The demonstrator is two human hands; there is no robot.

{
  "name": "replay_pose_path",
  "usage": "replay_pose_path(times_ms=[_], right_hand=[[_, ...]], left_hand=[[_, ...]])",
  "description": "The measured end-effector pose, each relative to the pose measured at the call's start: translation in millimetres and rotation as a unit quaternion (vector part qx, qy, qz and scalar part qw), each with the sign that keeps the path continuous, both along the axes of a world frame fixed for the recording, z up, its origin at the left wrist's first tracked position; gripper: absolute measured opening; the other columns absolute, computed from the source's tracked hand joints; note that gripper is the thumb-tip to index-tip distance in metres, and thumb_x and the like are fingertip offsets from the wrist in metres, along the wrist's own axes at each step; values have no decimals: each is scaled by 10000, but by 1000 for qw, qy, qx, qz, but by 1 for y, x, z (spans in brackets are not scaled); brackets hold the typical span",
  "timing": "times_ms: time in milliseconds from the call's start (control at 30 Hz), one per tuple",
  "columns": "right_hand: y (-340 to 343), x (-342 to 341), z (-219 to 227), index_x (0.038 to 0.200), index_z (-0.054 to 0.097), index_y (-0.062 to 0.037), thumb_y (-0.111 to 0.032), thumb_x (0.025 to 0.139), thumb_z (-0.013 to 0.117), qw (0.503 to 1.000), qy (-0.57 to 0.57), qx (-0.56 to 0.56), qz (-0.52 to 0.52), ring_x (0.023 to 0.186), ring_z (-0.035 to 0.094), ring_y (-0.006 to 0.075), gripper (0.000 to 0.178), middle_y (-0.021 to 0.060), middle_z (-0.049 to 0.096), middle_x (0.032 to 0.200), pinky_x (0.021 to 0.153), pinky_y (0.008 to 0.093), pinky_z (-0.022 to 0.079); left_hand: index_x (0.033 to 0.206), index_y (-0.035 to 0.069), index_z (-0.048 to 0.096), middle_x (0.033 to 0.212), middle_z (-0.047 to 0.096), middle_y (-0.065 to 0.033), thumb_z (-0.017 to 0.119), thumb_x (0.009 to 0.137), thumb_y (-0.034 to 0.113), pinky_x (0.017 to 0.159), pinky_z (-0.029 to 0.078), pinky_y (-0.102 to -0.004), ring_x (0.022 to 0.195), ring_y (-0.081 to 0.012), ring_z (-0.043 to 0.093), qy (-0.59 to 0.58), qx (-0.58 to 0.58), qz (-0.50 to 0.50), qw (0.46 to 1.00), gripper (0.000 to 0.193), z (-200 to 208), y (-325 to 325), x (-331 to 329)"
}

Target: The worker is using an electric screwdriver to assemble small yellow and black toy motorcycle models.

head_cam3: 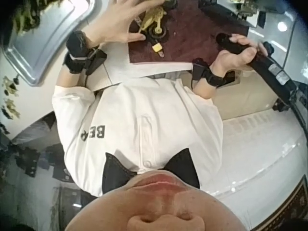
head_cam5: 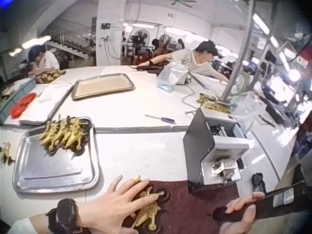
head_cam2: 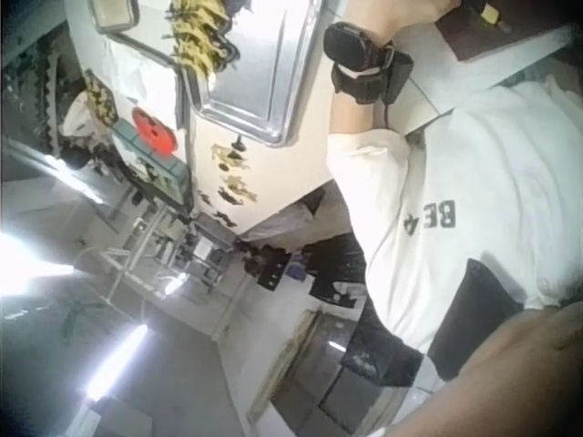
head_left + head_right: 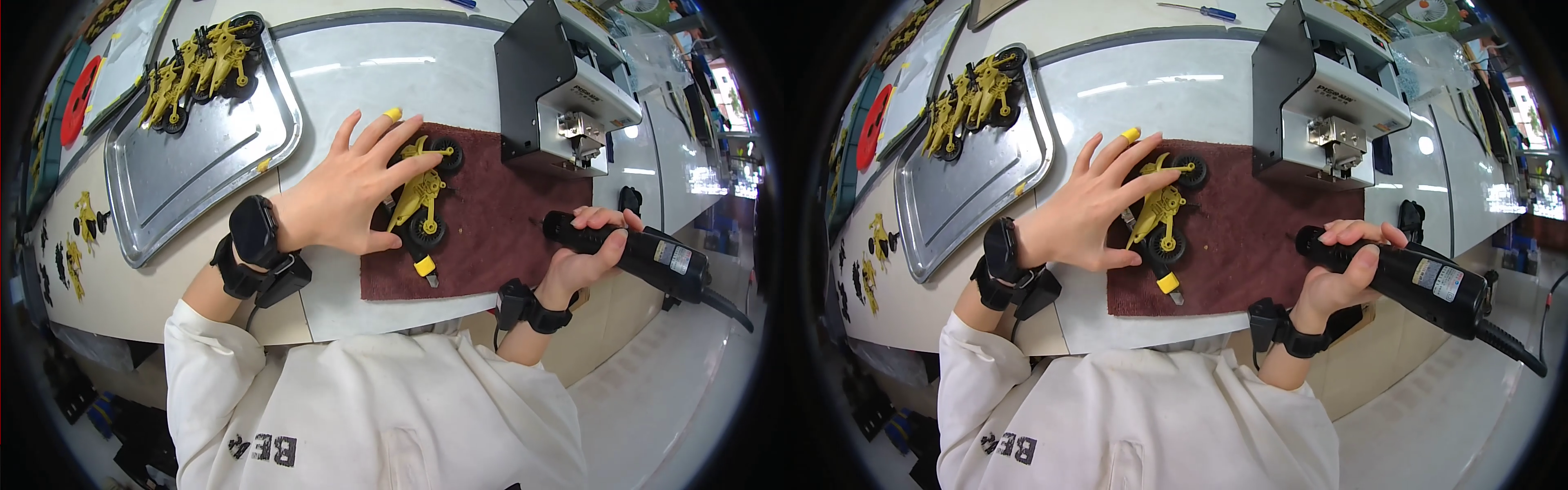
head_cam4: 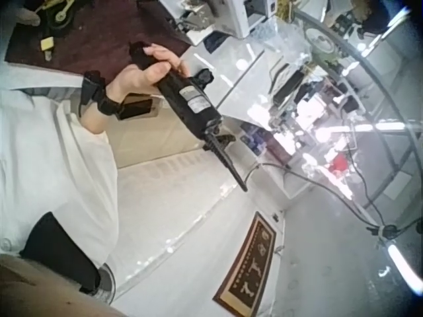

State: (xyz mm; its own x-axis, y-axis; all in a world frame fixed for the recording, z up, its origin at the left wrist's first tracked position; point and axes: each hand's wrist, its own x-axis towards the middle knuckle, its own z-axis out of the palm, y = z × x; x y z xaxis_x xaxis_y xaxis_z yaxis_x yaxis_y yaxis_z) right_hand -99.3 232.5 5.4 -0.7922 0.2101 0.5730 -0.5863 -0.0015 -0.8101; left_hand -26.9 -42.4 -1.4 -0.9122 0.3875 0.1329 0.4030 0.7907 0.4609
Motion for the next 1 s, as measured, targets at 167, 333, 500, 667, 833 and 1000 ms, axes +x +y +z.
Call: replay_pose_path(times_ms=[167, 333, 500, 667, 833, 1000], right_hand=[[-3, 3, -3, 1078, 414, -9, -320, 766, 645, 999, 21, -39, -4, 515, 522, 169, 498, 81, 527, 646, 568, 340, 480], [-10, 4, -2, 1088, 419, -8, -296, 764, 667, 999, 33, -13, 17, 526, 528, 166, 499, 87, 537, 662, 574, 341, 490], [-11, 3, 0, 1083, 420, -8, -286, 770, 668, 999, 38, 1, 33, 534, 527, 169, 486, 93, 538, 667, 572, 334, 491], [-3, -4, 3, 1101, 407, -14, -357, 794, 649, 999, 26, 0, 21, 512, 519, 172, 519, 89, 531, 666, 537, 335, 478], [8, -26, 46, 1202, 368, -42, -720, 781, 409, 995, 86, -19, -38, 472, 483, 165, 800, 80, 519, 659, 489, 330, 448], [22, -59, 102, 1190, 439, -87, -818, 720, 337, 984, 152, -21, 86, 519, 432, 163, 876, 64, 502, 696, 554, 336, 388]], left_hand=[[1337, 159, 378, 1307, 377, -162, 820, 517, 336, 1062, 155, -553, 1253, -381, 307, -27, 12, -14, 999, 948, 0, 3, -3], [1299, 120, 409, 1184, 425, -151, 832, 492, 396, 1039, 182, -526, 1190, -366, 348, 12, 43, 51, 998, 953, -6, 27, 9], [1295, 117, 410, 1194, 418, -151, 822, 517, 384, 1044, 175, -520, 1206, -366, 331, 1, 49, 59, 997, 920, -10, 34, 12], [1281, 117, 433, 1200, 410, -154, 803, 538, 401, 1047, 148, -536, 1213, -371, 321, -13, 87, 20, 996, 877, -14, 32, 6], [1255, 128, 455, 1187, 403, -153, 795, 530, 431, 1042, 132, -556, 1196, -366, 330, -40, 111, 33, 993, 857, -22, 27, 3], [1244, 129, 472, 1319, 343, -185, 778, 548, 461, 1038, 155, -553, 1210, -372, 331, -39, 109, 45, 992, 829, -22, 27, 1]])
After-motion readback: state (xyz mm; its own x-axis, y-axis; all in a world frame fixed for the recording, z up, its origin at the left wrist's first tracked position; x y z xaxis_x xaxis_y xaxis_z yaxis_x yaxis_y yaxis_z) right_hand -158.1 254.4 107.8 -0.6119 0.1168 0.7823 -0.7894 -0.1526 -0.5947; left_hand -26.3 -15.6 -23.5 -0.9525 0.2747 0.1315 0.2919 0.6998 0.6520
